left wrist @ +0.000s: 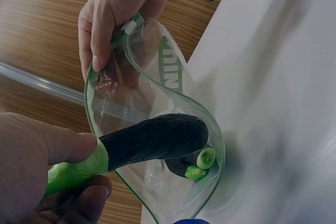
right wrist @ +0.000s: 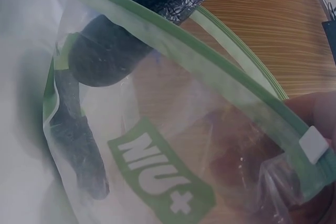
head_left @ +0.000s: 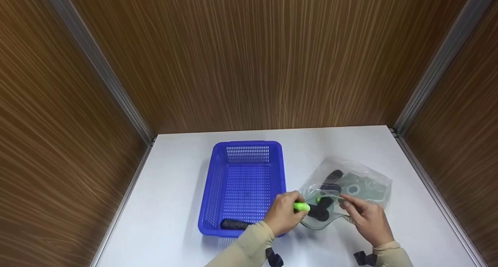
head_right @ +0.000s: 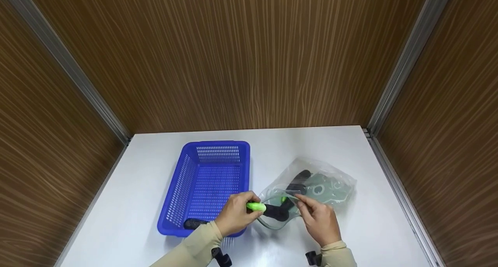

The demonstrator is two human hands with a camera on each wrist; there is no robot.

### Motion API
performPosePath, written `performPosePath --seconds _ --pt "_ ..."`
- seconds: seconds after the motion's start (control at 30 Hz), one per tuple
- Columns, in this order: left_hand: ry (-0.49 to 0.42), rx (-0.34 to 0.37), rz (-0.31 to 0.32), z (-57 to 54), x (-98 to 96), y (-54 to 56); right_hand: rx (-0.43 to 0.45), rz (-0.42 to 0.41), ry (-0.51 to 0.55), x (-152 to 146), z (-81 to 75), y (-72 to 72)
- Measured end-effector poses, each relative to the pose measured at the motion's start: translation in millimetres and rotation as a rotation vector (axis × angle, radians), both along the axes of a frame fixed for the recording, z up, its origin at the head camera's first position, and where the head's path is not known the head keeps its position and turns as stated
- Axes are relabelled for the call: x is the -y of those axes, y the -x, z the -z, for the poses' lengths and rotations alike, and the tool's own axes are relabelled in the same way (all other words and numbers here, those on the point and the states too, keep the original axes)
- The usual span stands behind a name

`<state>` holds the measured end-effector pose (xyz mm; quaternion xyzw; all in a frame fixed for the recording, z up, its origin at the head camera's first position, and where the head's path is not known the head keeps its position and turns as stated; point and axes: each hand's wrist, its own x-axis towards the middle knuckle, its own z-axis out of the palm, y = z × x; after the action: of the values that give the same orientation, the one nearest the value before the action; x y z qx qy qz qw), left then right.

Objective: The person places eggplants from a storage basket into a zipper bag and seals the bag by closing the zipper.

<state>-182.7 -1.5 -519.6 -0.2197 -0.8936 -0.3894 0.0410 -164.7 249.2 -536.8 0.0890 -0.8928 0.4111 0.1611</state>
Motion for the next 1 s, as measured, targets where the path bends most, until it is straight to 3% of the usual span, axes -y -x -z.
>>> performPosePath --seconds 0.47,1.0 --pt "0.021 0.005 0.061 3.8 -5.1 -3.5 -0.02 0.011 0.0 3 -3.4 1.1" --pt "0.117 0.032 0.047 14.2 -15.1 -3.2 -0.015 0.004 0.02 6 -5.7 0.7"
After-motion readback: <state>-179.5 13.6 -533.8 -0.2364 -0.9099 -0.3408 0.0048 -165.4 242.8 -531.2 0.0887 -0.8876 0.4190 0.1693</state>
